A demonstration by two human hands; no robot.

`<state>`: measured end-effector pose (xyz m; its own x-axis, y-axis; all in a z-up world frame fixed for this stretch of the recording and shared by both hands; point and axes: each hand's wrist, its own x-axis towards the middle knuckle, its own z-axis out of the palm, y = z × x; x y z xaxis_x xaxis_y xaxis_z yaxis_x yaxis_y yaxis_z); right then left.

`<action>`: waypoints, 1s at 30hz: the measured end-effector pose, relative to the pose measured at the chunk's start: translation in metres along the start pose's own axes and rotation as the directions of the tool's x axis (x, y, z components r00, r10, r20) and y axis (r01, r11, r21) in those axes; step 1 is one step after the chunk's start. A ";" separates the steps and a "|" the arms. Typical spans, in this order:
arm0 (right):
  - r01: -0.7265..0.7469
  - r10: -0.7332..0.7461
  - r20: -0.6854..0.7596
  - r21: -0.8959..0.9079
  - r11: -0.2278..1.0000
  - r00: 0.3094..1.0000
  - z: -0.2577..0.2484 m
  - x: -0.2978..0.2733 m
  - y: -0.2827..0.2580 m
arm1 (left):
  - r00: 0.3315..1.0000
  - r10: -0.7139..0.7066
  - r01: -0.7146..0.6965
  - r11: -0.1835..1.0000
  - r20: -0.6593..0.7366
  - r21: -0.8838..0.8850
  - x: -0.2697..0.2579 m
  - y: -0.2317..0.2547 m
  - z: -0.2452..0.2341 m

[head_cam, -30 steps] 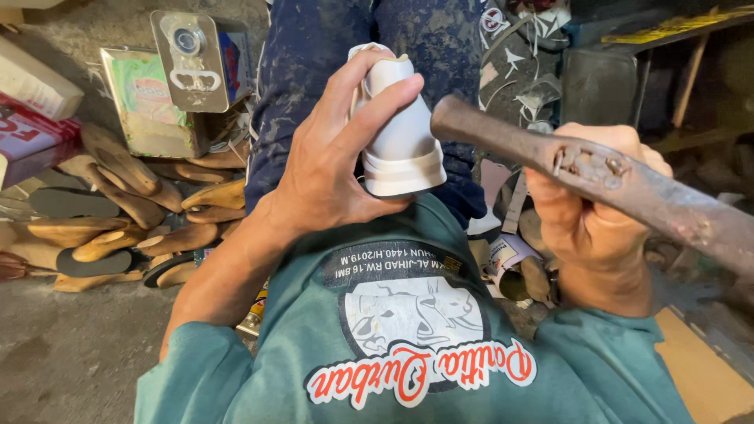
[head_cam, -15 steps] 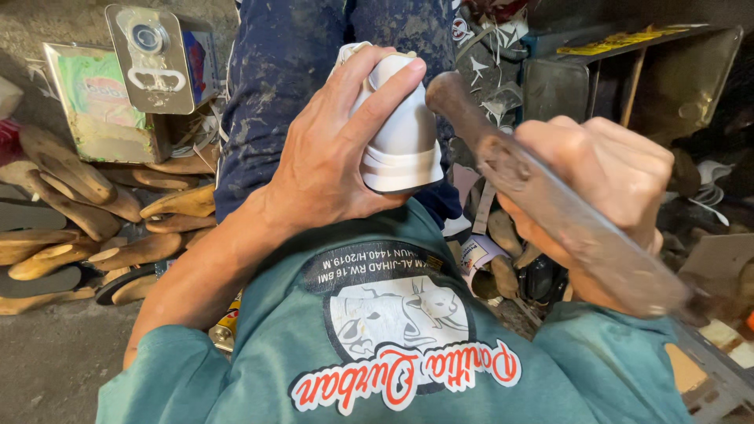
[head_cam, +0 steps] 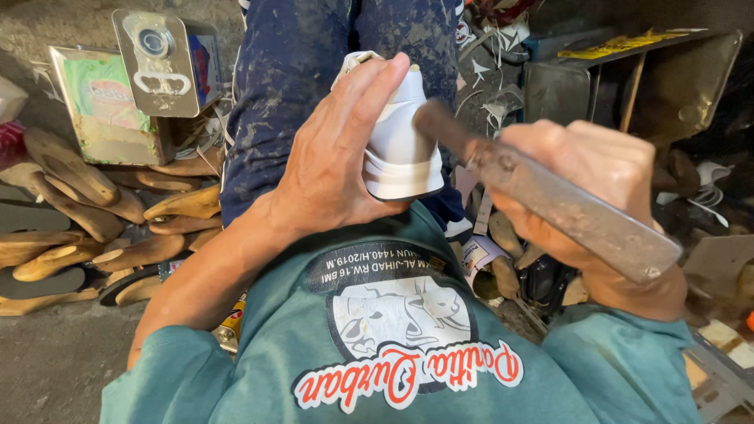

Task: The person holds a white shoe on their lap and uses a hammer to repeatedly strike the heel and sole areas. They rotate the shoe to access different sides and occasionally inspect the shoe with their hands.

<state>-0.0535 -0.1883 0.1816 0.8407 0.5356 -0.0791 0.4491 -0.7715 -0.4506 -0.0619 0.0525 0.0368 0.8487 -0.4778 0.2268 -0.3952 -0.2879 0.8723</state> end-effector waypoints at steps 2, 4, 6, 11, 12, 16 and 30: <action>0.020 -0.023 -0.055 -0.064 0.998 0.998 0.000 -0.003 -0.002 | 1.000 0.011 -0.010 1.000 -0.014 0.010 0.000 0.001 0.002; 0.045 -0.057 -0.104 -0.115 0.992 0.993 -0.001 -0.003 -0.002 | 1.000 0.006 -0.005 1.000 -0.027 0.028 -0.002 0.004 0.001; 0.086 -0.090 0.140 0.029 0.996 0.986 -0.004 -0.003 0.002 | 0.998 0.048 -0.048 0.999 -0.047 0.010 0.000 0.005 0.001; 0.014 -0.016 -0.028 -0.056 0.998 0.999 -0.004 0.001 -0.003 | 0.998 0.048 -0.048 0.999 -0.046 0.005 -0.005 0.004 0.003; 0.048 -0.050 -0.024 -0.063 0.997 0.998 -0.004 0.000 -0.003 | 0.998 0.045 -0.045 0.999 -0.049 0.003 -0.007 0.004 0.002; 0.122 -0.121 0.017 -0.098 0.988 0.993 0.004 0.009 0.009 | 0.993 0.084 -0.084 0.996 -0.081 0.001 -0.013 0.002 0.003; 0.220 -0.204 -0.182 0.074 0.973 0.962 0.059 0.000 0.008 | 0.995 -0.093 0.088 0.989 -0.037 -0.121 -0.045 -0.007 -0.052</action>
